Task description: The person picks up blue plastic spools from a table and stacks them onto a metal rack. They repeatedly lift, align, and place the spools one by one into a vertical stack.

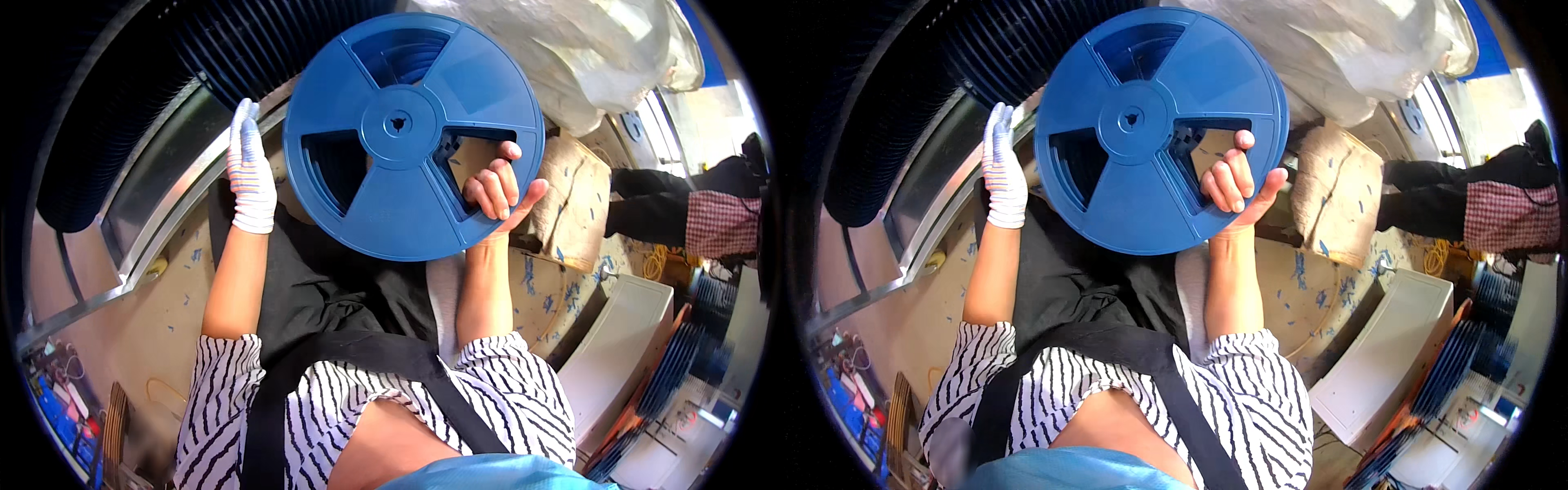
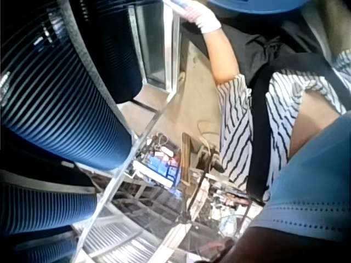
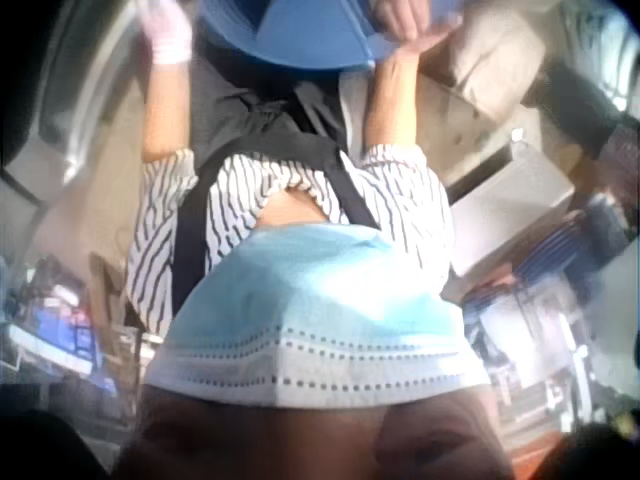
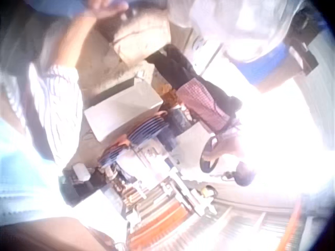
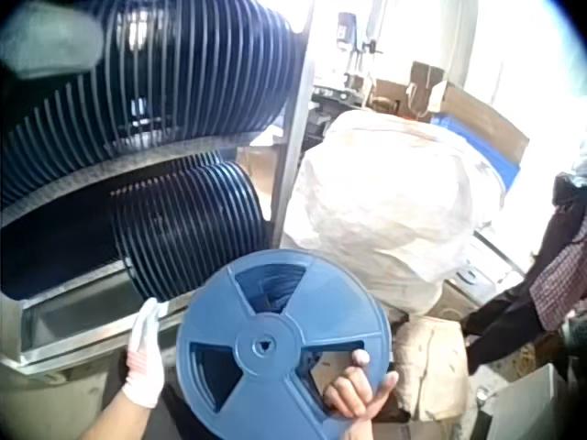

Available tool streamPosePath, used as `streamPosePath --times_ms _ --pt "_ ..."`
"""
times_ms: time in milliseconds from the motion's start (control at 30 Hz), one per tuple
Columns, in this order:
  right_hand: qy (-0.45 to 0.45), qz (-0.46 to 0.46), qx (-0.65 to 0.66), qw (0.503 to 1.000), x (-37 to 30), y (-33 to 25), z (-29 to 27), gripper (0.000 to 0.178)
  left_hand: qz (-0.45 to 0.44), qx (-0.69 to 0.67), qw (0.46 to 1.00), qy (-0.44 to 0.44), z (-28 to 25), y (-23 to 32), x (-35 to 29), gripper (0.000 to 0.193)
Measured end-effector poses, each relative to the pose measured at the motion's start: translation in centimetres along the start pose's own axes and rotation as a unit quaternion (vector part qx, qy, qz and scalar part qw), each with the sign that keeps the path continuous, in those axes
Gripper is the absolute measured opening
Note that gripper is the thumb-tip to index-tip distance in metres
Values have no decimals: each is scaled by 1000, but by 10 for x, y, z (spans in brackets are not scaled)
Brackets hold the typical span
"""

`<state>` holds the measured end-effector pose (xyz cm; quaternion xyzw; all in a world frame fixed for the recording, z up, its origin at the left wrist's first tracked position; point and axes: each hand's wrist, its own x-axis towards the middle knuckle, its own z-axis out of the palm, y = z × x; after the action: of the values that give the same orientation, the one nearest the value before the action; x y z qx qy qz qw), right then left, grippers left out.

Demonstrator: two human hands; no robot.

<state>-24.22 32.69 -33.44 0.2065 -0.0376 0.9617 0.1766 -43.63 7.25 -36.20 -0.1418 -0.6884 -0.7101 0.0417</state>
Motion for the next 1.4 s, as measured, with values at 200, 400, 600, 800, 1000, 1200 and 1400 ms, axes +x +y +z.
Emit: streamPosePath --times_ms 200,400,600,800,1000,1200,1400 --pt "-2 -41 72 997 0 -4 0 52 43 37 998 12 9 12 -7 43" --pt "17 -42 30 999 3 -3 2 46 81 90 993 -15 6 25 -16 37" --pt "14 -22 41 999 -2 -6 -1 52 90 141 986 11 6 29 -21 33" --pt "-22 1 -37 999 -4 -7 -7 60 132 205 963 -118 30 36 -47 44" --pt "39 97 -322 941 -9 38 27 72 -104 132 956 -242 87 32 -86 106" --pt "164 108 -422 885 -10 31 48 60 -354 -287 870 -188 46 34 -79 74" --pt "119 -23 -196 973 -22 -13 23 38 -352 -600 659 -287 17 58 -77 75"
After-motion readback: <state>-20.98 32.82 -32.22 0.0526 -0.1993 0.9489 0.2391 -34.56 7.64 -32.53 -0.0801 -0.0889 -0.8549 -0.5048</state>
